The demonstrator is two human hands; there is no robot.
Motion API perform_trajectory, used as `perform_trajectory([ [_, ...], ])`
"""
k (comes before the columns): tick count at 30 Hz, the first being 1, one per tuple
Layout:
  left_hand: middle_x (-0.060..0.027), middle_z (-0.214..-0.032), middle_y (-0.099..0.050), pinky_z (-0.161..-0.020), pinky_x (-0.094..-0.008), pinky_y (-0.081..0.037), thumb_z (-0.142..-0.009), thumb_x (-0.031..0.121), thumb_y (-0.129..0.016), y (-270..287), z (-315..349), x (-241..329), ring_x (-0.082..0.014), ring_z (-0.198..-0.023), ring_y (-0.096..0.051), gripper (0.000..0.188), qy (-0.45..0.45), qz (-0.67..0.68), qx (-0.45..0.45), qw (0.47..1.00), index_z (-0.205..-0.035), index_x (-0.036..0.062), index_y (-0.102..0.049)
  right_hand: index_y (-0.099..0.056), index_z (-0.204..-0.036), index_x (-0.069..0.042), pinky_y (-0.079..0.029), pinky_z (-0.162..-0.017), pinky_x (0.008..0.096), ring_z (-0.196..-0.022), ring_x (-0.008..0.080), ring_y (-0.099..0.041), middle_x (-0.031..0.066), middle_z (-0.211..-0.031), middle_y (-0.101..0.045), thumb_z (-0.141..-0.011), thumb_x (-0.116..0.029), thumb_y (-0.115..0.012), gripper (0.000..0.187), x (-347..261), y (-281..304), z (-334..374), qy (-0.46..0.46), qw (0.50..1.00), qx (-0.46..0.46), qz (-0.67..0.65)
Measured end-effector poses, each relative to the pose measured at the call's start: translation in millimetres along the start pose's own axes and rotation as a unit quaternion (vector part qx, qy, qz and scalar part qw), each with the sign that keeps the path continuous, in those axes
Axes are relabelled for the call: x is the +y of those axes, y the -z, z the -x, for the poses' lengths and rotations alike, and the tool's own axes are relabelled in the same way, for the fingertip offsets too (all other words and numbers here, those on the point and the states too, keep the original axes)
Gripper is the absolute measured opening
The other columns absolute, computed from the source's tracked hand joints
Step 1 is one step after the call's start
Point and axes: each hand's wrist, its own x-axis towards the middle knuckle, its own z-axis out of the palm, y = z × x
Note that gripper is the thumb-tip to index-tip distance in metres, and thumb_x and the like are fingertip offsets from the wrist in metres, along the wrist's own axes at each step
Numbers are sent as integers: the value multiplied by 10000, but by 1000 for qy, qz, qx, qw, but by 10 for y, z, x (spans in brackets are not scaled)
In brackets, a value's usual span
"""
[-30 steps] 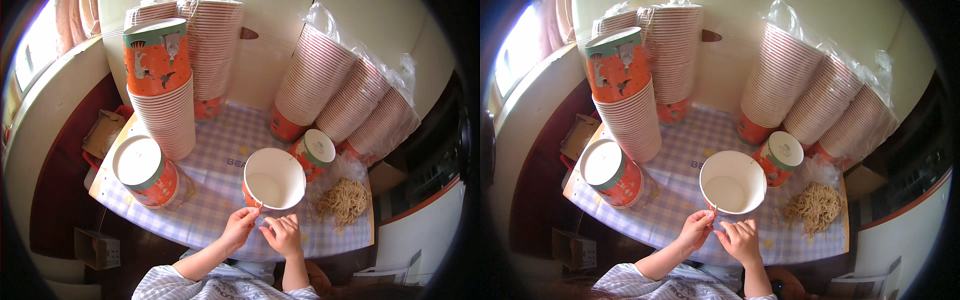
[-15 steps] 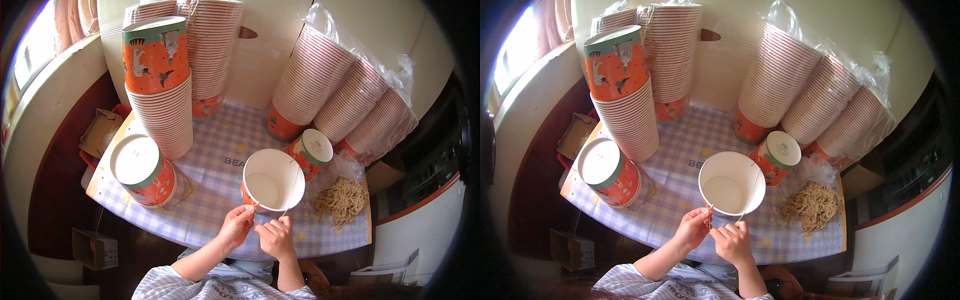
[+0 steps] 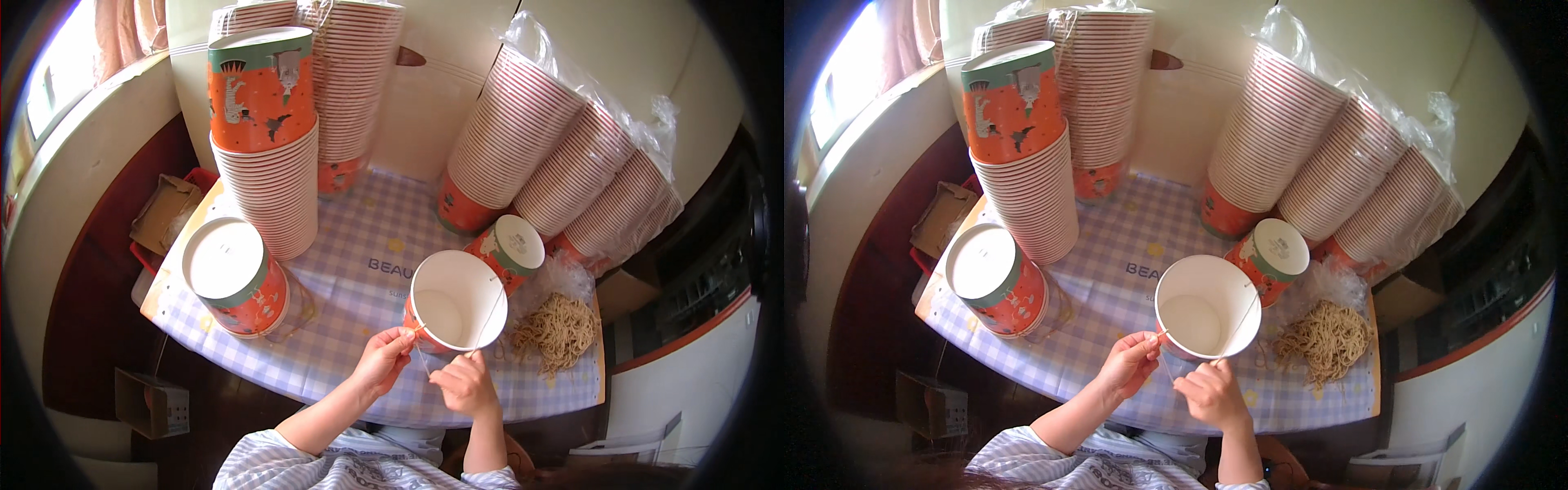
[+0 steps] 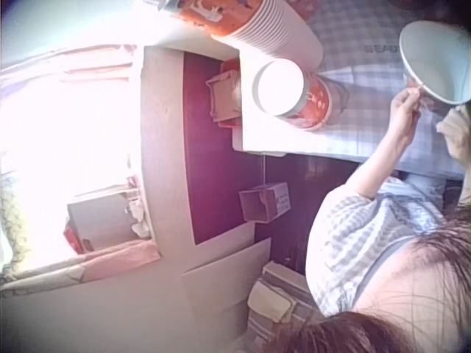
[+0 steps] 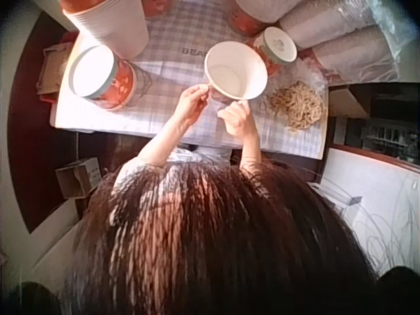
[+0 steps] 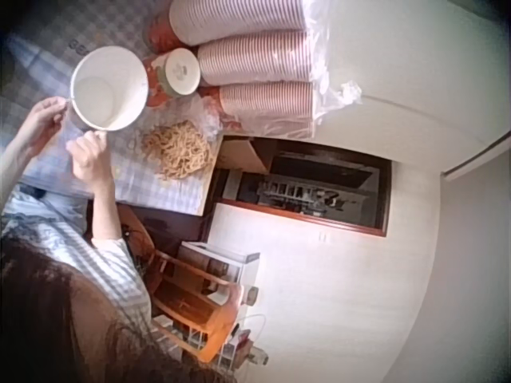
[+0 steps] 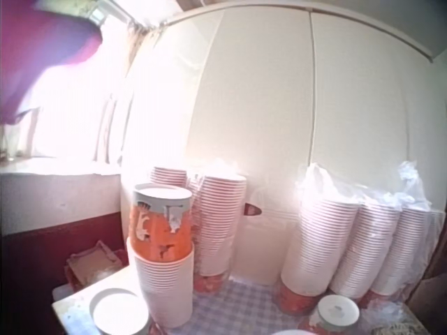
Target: The recorder is attaching elastic bands to paper cups at a workstation.
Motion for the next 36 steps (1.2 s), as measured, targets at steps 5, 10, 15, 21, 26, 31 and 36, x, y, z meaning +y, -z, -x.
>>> perform_trajectory([
  [5, 70, -688, -525, -563, -176, -324, -838, 180, -629, 0, 36, -82, -26, -610, -411, 89, 4, -44, -19, 999, -816, 95, -614, -608, -690, -113, -338, -638, 341, -657, 190, -522, 8, -635, -555, -677, -85, -640, 44, 421, -14, 72, -66, 995, 53, 61],
  [10, 49, -751, -571, -618, -184, -362, -845, 189, -630, 64, 7, -230, -31, -674, -457, 127, -49, -100, -10, 994, -860, 63, -631, -646, -775, -101, -341, -782, 403, -716, 218, -552, 45, -721, -613, -731, -179, -643, 89, 379, -47, 1, -95, 990, 49, 89],
  [15, 2, -851, -607, -726, -208, -414, -865, 158, -603, 15, 19, -247, -61, -802, -524, 139, -95, -123, -3, 988, -900, 25, -624, -607, -945, -108, -313, -798, 418, -712, 170, -549, -8, -716, -592, -689, -287, -694, 324, -7, -119, -20, -119, 989, 43, 75],
  [21, -7, -878, -606, -735, -212, -424, -875, 127, -584, 65, 16, -273, -64, -822, -528, 124, -120, -130, -28, 984, -921, 14, -604, -598, -886, -73, -364, -690, 337, -621, 208, -519, 14, -646, -541, -740, -173, -669, 190, -238, -214, -42, -162, 981, 93, 40],
  [26, 18, -826, -581, -633, -189, -385, -871, 136, -584, -14, 43, -285, -35, -701, -477, 89, -115, -104, -13, 988, -870, 47, -586, -576, -772, -37, -416, -592, 379, -598, 259, -519, 76, -627, -523, -721, -48, -639, 81, -241, -302, -112, -105, 980, 168, 13],
  [31, 23, -770, -567, -611, -200, -402, -876, 121, -564, -48, 92, -270, -45, -644, -481, 67, -58, -18, -6, 998, -855, 60, -581, -547, -740, -60, -423, -522, 319, -570, 214, -490, 45, -597, -468, -693, -27, -621, 94, -243, -272, -92, -103, 989, 104, 37],
  [36, 21, -727, -562, -599, -193, -407, -868, 107, -565, -61, 104, -229, -55, -631, -496, 57, -5, 32, -5, 999, -849, 57, -584, -517, -701, -71, -421, -531, 321, -592, 206, -482, 41, -596, -447, -647, -17, -601, 114, -227, -234, -115, -76, 992, 81, 55],
])
